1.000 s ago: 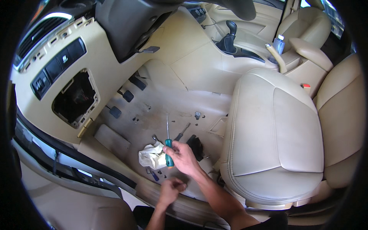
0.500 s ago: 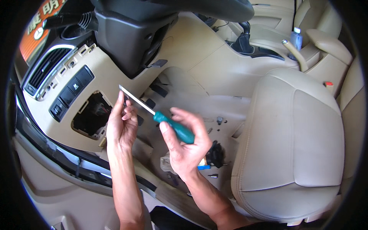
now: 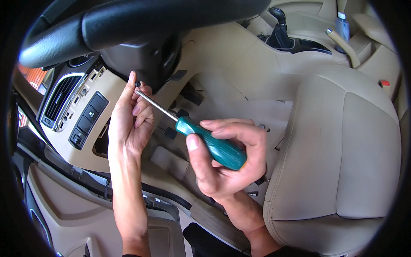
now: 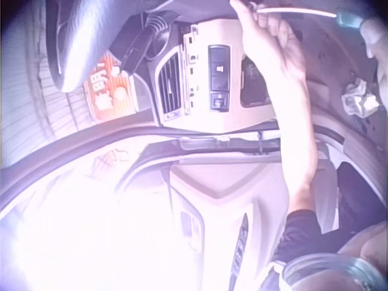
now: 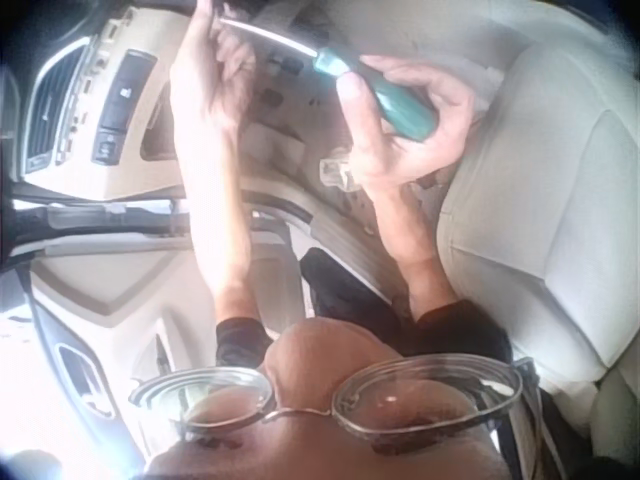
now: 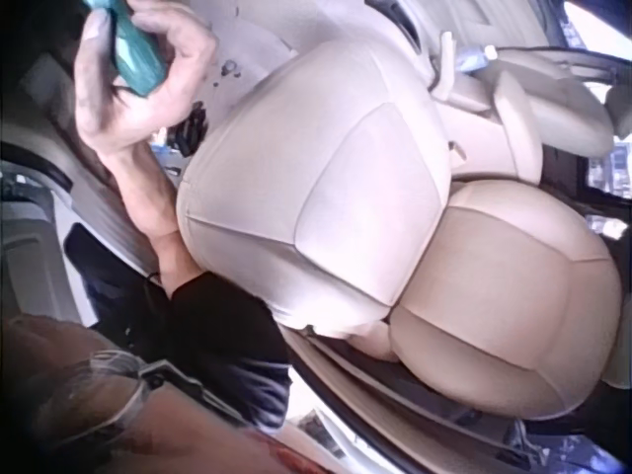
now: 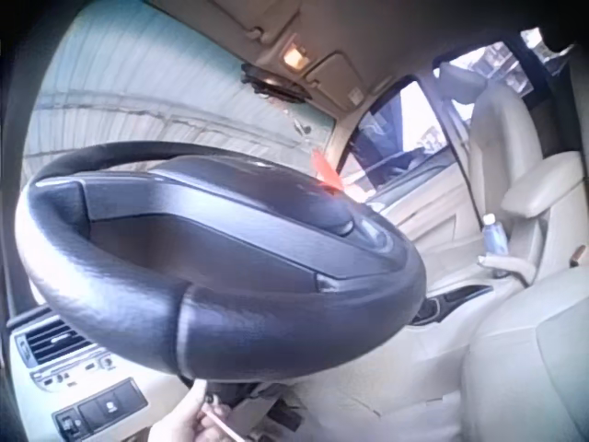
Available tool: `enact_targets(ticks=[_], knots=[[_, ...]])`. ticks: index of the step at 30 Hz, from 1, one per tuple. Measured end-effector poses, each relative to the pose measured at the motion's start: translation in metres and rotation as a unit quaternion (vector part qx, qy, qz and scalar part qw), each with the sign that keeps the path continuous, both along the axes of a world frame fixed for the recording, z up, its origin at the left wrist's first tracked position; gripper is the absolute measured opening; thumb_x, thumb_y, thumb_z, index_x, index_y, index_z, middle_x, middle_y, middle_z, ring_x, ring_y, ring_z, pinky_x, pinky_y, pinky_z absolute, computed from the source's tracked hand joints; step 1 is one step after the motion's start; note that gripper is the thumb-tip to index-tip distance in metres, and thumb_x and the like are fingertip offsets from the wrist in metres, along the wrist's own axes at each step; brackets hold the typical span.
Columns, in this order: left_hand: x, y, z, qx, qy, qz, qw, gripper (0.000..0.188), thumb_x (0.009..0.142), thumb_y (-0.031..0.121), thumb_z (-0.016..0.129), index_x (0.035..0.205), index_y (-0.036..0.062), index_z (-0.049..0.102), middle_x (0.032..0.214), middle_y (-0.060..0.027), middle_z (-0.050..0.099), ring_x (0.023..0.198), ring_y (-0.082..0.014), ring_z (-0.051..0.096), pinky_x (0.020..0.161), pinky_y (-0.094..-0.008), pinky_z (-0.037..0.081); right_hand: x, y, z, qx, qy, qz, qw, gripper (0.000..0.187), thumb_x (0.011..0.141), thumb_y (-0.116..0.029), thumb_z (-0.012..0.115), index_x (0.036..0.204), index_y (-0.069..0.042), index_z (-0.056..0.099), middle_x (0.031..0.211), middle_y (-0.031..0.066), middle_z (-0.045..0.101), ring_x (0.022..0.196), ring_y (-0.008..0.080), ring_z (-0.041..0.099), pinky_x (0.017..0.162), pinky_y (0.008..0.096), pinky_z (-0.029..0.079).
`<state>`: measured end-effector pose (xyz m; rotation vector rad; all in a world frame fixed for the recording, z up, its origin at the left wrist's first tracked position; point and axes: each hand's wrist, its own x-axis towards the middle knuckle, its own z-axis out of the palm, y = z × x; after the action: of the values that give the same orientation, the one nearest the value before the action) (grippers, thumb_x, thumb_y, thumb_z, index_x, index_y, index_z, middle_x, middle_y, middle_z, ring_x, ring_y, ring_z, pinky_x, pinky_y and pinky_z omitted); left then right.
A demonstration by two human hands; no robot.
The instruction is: The person removes screws from the steering column cover and dashboard trim using a screwdriver, then detaches the trim panel to expose internal components. The person handles the steering wheel, dashboard trim, and various fasteners during the process.
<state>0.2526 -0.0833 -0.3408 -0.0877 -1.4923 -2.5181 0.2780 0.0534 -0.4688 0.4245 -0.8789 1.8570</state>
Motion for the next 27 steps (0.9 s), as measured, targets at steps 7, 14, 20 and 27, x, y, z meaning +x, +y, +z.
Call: enact_targets(ticks=[7,14,20,27], knots=[[0.003,0.001,-0.012,-0.017,-0.010,0.028,0.999,0.033,0.107,0.026,0.066,0.094,-0.0038,0.065,0.065,0.0014,0.049,0.047,-0.0028,0.032,0.037,-0.0170,0.024,-0.010,-0.005,-0.007,0.035,0.039,-0.078,0.996,0.038,0.080,0.005,0.082,0.106,0.002,0.054,0.097,0.0172,0.067,0.083,0.0208,0.071,0.075,0.0273,0.056],[0.001,-0.009,-0.013,-0.172,0.071,0.070,0.980,0.034,0.105,0.028,0.069,0.091,-0.0033,0.068,0.069,-0.0019,0.060,0.049,-0.0027,0.032,0.043,-0.0190,0.023,-0.010,-0.003,-0.005,0.022,-0.002,-0.054,0.998,0.038,0.081,0.004,0.083,0.106,0.002,0.054,0.095,0.0158,0.066,0.082,0.0200,0.071,0.072,0.0281,0.058],[-0.009,0.003,-0.017,-0.234,0.103,0.074,0.964,0.030,0.104,0.026,0.070,0.092,-0.0019,0.072,0.067,-0.0006,0.061,0.047,-0.0018,0.032,0.044,-0.0187,0.023,-0.019,0.003,-0.004,-0.149,-0.053,0.120,0.980,0.029,0.093,0.001,0.077,0.106,0.001,0.051,0.085,0.0155,0.071,0.054,0.0103,0.060,0.047,0.0230,0.049],[-0.037,0.029,-0.017,-0.111,0.091,-0.029,0.989,0.034,0.108,0.028,0.064,0.111,-0.0047,0.071,0.089,-0.0076,0.073,0.049,-0.0017,0.031,0.041,-0.0182,0.023,-0.047,-0.001,-0.014,-0.208,-0.027,0.145,0.967,0.027,0.096,-0.002,0.074,0.109,0.001,0.050,0.094,0.0172,0.071,0.062,0.0132,0.064,0.054,0.0268,0.053]])
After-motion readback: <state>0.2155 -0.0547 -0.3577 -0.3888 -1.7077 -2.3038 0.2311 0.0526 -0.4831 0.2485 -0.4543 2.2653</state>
